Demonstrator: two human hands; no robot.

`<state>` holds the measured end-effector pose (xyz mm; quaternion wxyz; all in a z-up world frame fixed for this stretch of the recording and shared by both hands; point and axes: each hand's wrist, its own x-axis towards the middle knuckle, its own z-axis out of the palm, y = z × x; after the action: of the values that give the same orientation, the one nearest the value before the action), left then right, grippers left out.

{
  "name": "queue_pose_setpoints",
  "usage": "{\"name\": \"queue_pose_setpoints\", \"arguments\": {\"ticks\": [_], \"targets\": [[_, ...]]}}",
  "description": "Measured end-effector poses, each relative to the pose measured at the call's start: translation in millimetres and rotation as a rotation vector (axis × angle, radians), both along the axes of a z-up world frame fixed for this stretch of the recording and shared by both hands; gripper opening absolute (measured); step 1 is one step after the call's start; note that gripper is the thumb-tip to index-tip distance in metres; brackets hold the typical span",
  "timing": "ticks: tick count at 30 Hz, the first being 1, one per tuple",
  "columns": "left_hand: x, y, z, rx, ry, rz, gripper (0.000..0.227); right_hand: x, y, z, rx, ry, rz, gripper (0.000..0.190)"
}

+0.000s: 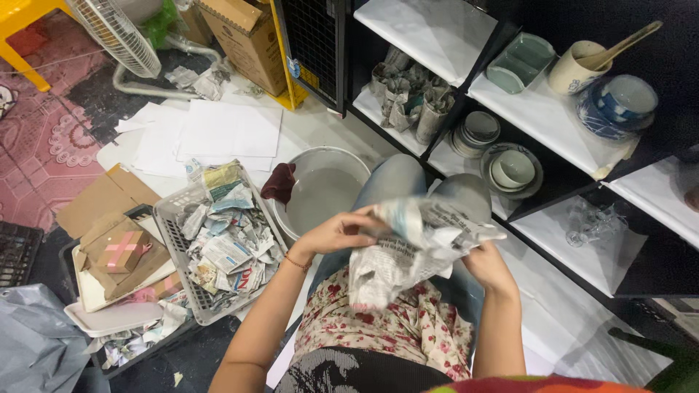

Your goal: The person sits on the floor and repeatedly picks up small ceramic bowls and cups from a nearby shelf. They wrap each item individually in newspaper, then place the wrapped items back onto the shelf. The process is repeated for multiple items throughout the clip.

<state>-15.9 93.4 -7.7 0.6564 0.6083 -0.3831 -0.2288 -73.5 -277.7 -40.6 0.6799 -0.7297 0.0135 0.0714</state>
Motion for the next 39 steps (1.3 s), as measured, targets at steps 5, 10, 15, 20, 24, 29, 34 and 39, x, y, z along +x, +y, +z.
{"name": "queue_pose_setpoints", "arguments": {"ticks": [5, 10, 15, 20, 24, 29, 34, 39], "targets": [[7.8, 6.1, -26.6, 0.225, 0.173, -0.049, 0.025, -1.3, 4.7, 13.8, -0.026, -0.033, 0.098, 0.032], [5.2, -0.3, -15.3, -0.13, 0.658, -0.023, 0.055, -6.8, 26.9, 76.5, -0.236, -0.271, 0.349, 0.038], [0.4, -20.6, 0.1, -0.163, 0.64, 0.041, 0.059, -21.8, 56.6, 128.7, -0.505, -0.342, 0.304, 0.057], [0.5, -18.8, 15.9, -0.102, 0.409, 0.033, 0.067, -28.7, 56.7, 141.7, -0.378, -0.295, 0.331, 0.05], [-1.8, -7.2, 35.5, -0.024, 0.371, -0.004, 0.066, -29.2, 38.8, 121.5, -0.138, -0.347, 0.402, 0.052], [-2.4, -0.2, 57.5, 0.509, 0.261, 0.107, 0.07, -23.6, 54.1, 77.6, 0.218, 0.003, -0.014, 0.024], [4.0, 4.4, 65.0, 0.085, 0.166, 0.057, 0.067, -18.2, 76.3, 82.8, 0.327, 0.102, -0.048, 0.077], [10.4, 12.1, 62.8, 0.107, 0.101, 0.061, 0.068, -19.3, 82.5, 82.8, 0.388, 0.265, 0.131, 0.056]]}}
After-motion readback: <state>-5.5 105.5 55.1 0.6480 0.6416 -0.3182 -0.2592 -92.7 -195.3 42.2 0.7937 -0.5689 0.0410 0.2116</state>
